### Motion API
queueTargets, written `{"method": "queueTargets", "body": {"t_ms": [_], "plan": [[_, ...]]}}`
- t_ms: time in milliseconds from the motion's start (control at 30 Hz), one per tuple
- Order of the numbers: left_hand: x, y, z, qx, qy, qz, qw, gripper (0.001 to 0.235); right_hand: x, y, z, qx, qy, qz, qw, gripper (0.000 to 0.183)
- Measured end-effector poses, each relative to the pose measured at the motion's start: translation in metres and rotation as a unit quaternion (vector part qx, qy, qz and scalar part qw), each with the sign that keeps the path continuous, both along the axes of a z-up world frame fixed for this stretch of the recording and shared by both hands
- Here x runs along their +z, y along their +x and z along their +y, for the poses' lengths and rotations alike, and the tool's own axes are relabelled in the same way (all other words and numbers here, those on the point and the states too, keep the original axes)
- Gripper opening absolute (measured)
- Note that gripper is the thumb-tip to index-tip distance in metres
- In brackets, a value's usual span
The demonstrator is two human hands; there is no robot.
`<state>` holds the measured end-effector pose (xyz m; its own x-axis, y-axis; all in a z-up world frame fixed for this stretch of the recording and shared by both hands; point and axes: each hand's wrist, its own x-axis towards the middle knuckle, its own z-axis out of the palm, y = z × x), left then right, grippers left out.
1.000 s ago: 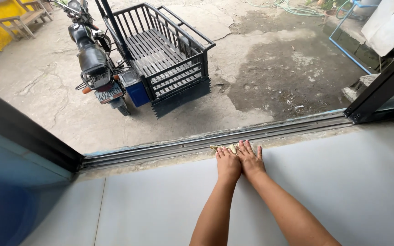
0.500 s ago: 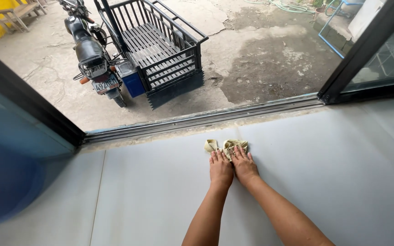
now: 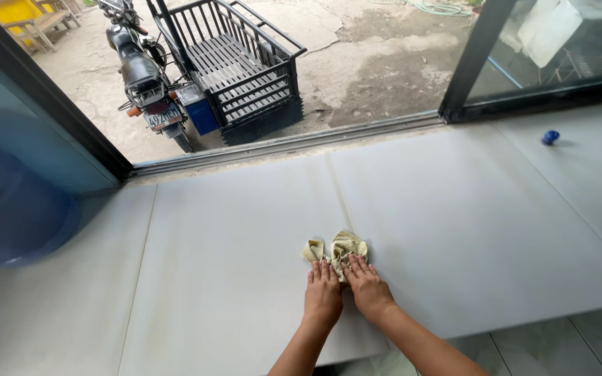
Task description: Wiping down a white tiled ledge or countertop using a cloth.
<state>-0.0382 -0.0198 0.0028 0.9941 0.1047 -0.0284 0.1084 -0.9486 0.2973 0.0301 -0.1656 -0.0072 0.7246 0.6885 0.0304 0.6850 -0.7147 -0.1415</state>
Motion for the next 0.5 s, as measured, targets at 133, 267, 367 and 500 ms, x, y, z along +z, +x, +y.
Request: {"method": "queueTargets", "body": {"t_ms": [133, 267, 367, 500], "plan": [[0.014, -0.073, -0.035, -0.012, -0.025, 0.002, 1.0, 0.062, -0.002, -0.066, -0.045, 0.021, 0.03, -0.025, 0.999, 0.059], [0.01, -0.127, -0.062, -0.02, -0.027, 0.012, 0.999, 0.061, 0.015, -0.121, -0.082, 0.058, 0.048, 0.01, 0.997, 0.06], [0.001, -0.15, -0.08, -0.021, -0.025, 0.032, 0.999, 0.062, 0.013, -0.146, -0.106, 0.082, 0.036, 0.026, 0.996, 0.061], [0.008, -0.161, -0.089, -0.018, -0.018, 0.067, 0.997, 0.064, 0.028, -0.157, -0.114, 0.085, 0.028, 0.055, 0.994, 0.064]]}}
